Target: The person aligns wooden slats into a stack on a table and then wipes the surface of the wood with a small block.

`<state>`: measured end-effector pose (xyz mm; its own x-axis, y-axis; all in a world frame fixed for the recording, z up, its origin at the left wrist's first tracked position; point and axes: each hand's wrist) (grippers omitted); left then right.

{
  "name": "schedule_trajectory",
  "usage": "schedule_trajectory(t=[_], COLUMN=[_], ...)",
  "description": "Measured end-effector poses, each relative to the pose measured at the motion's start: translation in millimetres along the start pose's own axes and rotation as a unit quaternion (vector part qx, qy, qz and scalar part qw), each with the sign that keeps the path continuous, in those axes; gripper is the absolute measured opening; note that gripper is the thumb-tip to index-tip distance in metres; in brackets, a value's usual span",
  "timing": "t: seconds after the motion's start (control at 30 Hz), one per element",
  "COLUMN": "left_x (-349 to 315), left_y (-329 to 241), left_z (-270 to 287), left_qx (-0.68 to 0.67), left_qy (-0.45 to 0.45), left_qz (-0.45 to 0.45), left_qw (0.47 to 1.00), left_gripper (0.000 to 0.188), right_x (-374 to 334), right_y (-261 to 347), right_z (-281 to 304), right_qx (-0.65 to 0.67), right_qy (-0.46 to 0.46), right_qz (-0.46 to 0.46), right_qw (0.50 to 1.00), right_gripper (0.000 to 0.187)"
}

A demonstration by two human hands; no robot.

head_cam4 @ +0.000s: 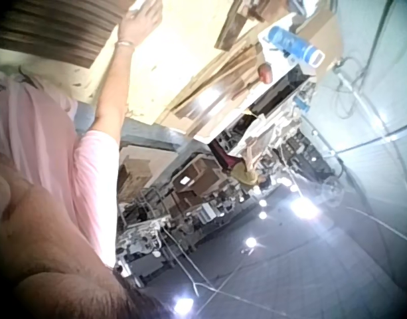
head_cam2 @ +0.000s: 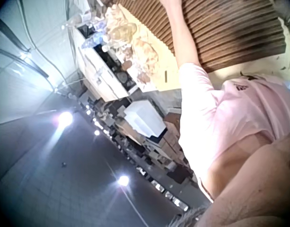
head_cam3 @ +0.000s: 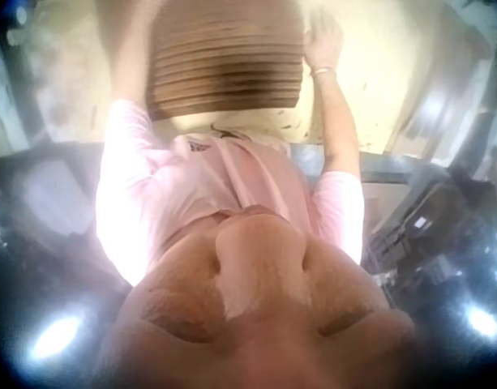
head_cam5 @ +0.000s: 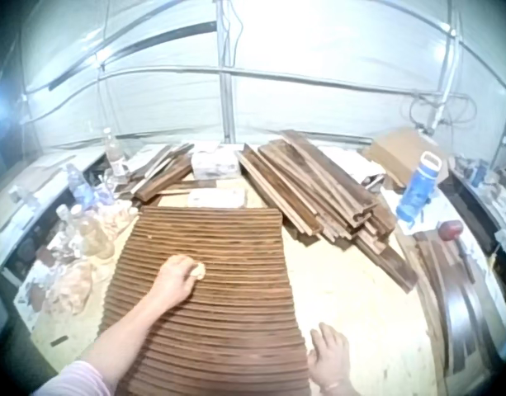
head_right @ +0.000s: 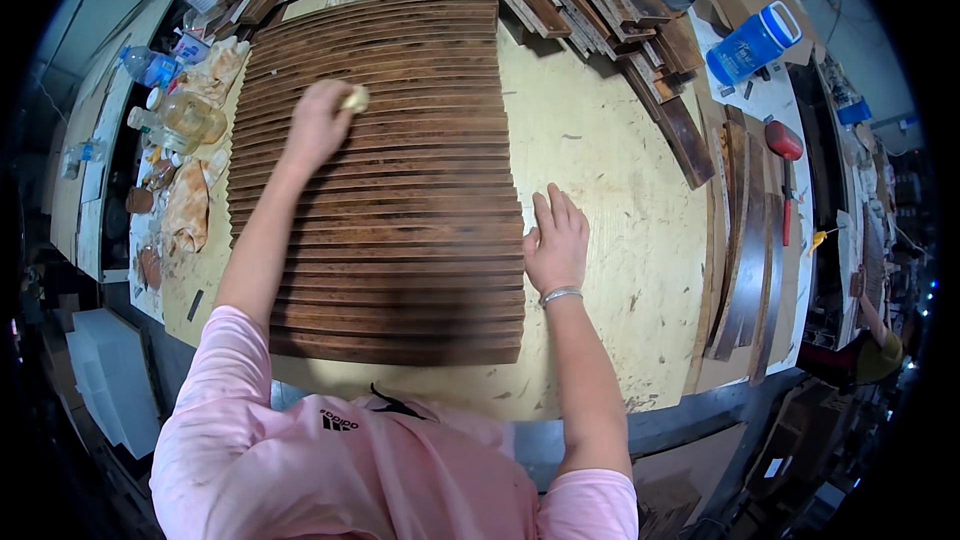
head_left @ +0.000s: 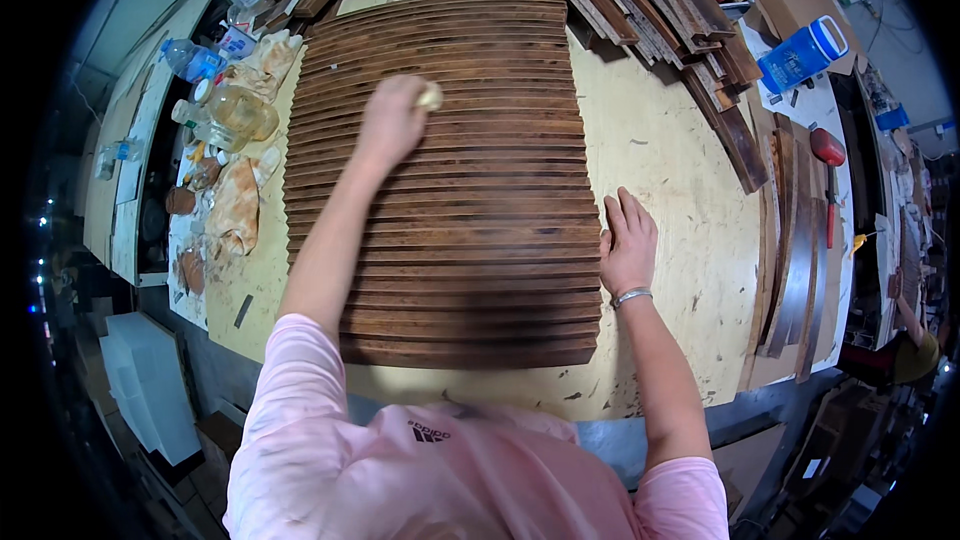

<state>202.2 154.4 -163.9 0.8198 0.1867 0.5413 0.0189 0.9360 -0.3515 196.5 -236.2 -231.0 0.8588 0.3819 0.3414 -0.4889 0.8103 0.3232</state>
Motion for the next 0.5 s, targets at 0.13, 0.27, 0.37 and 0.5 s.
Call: schedule_trajectory(t=[0.13,0.27,0.37,0.5], left_x=[-15.1,-2.1,13.0,25.7], left_y=[52.6,17.8,-53.4,-123.2], left_z=[45.0,29.0,-19.3,-79.4], left_qx=[0.14,0.042,-0.059,-0.139], left_qy=[-0.007,-0.049,-0.046,0.017], left_qz=[0.123,0.088,-0.041,-0.069], left_qw=[0.982,0.994,0.996,0.988], left_gripper=[0.02,0.021,0.024,0.023], right_x=[-0.4,-1.1,-0.2,1.3], right_y=[-0.3,-0.6,0.5,3.3], right_z=[-1.5,-1.7,0.6,2.3], right_qx=[0.004,0.004,0.005,0.006], right_qy=[0.007,0.001,0.001,0.004], right_qz=[-0.003,-0.003,0.0,-0.002], right_qw=[1.0,1.0,1.0,1.0], right_gripper=[0.051,0.051,0.051,0.05])
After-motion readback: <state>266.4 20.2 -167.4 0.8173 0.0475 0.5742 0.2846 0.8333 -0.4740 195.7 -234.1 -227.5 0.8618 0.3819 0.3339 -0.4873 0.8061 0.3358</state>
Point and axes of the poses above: each hand's wrist, its own x-axis towards the middle knuckle, its own z-axis out of the back of the hand, y = z × x, and after that the axes turned 8 degrees about -y, right-handed
